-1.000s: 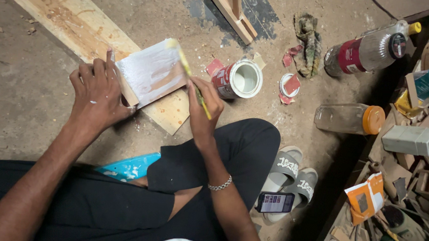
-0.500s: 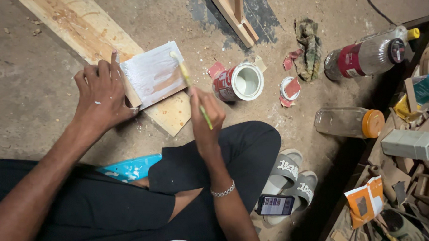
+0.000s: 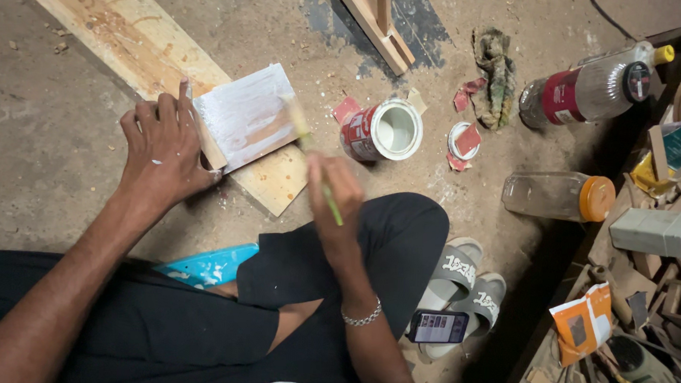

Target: The person sits on the floor and paints a small wooden box with white paint using a brush. They dip the brush into a paint can, apply the paint to the box's surfaces, and then set the box aside. They repeat this process with a second wooden box.

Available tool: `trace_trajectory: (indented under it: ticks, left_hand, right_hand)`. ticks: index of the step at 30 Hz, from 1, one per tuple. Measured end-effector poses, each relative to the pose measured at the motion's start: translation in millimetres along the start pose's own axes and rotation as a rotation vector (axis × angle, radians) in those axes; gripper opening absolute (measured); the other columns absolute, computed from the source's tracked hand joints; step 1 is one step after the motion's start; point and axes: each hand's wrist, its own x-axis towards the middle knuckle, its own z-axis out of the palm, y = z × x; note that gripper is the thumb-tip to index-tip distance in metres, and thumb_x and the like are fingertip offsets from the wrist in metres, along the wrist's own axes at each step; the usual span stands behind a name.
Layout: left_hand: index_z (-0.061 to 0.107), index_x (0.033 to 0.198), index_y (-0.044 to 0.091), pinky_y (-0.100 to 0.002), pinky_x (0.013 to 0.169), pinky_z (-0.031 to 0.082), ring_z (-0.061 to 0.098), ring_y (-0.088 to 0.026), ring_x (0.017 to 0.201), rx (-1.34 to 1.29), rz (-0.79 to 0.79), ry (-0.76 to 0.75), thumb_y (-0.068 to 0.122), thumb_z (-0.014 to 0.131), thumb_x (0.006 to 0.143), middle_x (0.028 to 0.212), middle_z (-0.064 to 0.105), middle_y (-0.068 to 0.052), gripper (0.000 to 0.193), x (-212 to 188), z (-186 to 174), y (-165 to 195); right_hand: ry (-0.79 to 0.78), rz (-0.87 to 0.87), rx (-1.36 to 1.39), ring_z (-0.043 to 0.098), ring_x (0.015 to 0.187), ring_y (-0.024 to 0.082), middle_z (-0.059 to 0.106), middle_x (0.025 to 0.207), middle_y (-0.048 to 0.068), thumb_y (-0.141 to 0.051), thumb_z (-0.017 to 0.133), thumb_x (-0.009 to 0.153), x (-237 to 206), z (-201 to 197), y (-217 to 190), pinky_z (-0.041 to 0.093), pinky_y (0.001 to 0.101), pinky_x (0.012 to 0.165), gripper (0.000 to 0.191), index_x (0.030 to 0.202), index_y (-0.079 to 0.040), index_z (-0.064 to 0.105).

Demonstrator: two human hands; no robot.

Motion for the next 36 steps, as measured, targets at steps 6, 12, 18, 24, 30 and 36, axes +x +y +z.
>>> trace_trajectory:
  ticks: [6, 12, 18, 24, 30, 36]
  left_hand:
    - [0.034, 0.156, -0.017, -0.056, 0.099, 0.033, 0.045, -0.04, 0.111, -0.055, -0.004, -0.01, 0.05, 0.087, 0.06, 0.12, 0.048, -0.022, 0.128, 0, -2, 1]
    - [0.036, 0.155, -0.017, -0.055, 0.098, 0.034, 0.046, -0.04, 0.11, -0.006, 0.002, -0.011, 0.047, 0.086, 0.062, 0.119, 0.048, -0.023, 0.124, 0, 0, -1]
    - [0.037, 0.156, -0.017, -0.054, 0.098, 0.034, 0.045, -0.039, 0.11, -0.021, 0.01, 0.028, 0.044, 0.085, 0.064, 0.12, 0.048, -0.022, 0.12, -2, 2, -1]
    - [0.035, 0.157, -0.017, -0.054, 0.098, 0.034, 0.045, -0.04, 0.11, -0.03, 0.007, -0.004, 0.044, 0.085, 0.062, 0.12, 0.047, -0.022, 0.123, 0, 0, 0]
    - [0.038, 0.155, -0.017, -0.056, 0.098, 0.033, 0.045, -0.04, 0.111, -0.027, 0.006, -0.022, 0.043, 0.088, 0.059, 0.12, 0.048, -0.023, 0.124, -1, 0, -1]
    - [0.048, 0.147, -0.011, -0.056, 0.099, 0.032, 0.044, -0.045, 0.12, -0.025, 0.04, -0.06, 0.053, 0.088, 0.059, 0.129, 0.05, -0.025, 0.117, -4, -1, -10]
  right_hand:
    - [-0.339, 0.423, 0.491, 0.071, 0.073, 0.026, 0.073, 0.088, 0.015, -0.003, 0.065, 0.095, -1, 6, -6, 0.056, 0.0333, 0.063, 0.017, 0.108, 0.003, 0.075]
    - [0.004, -0.005, 0.017, 0.068, 0.082, 0.028, 0.065, 0.094, 0.018, -0.001, 0.061, 0.102, 4, -15, -11, 0.052, 0.0361, 0.074, 0.018, 0.116, 0.007, 0.068]
    - [-0.262, 0.116, 0.185, 0.067, 0.066, 0.023, 0.068, 0.079, 0.014, -0.008, 0.07, 0.094, -10, -6, -21, 0.052, 0.0339, 0.063, 0.013, 0.103, 0.002, 0.074]
    - [-0.087, 0.286, 0.178, 0.071, 0.073, 0.023, 0.073, 0.087, 0.012, -0.008, 0.065, 0.097, -7, -15, -10, 0.054, 0.0337, 0.064, 0.017, 0.109, 0.001, 0.074]
    - [-0.073, 0.011, -0.023, 0.064, 0.072, 0.026, 0.061, 0.086, 0.011, -0.007, 0.061, 0.105, -15, -16, -23, 0.048, 0.0365, 0.065, 0.015, 0.115, 0.001, 0.069]
    - [-0.432, 0.204, 0.394, 0.066, 0.07, 0.024, 0.068, 0.085, 0.012, -0.007, 0.063, 0.1, -30, -19, -27, 0.05, 0.0318, 0.062, 0.018, 0.113, 0.002, 0.072]
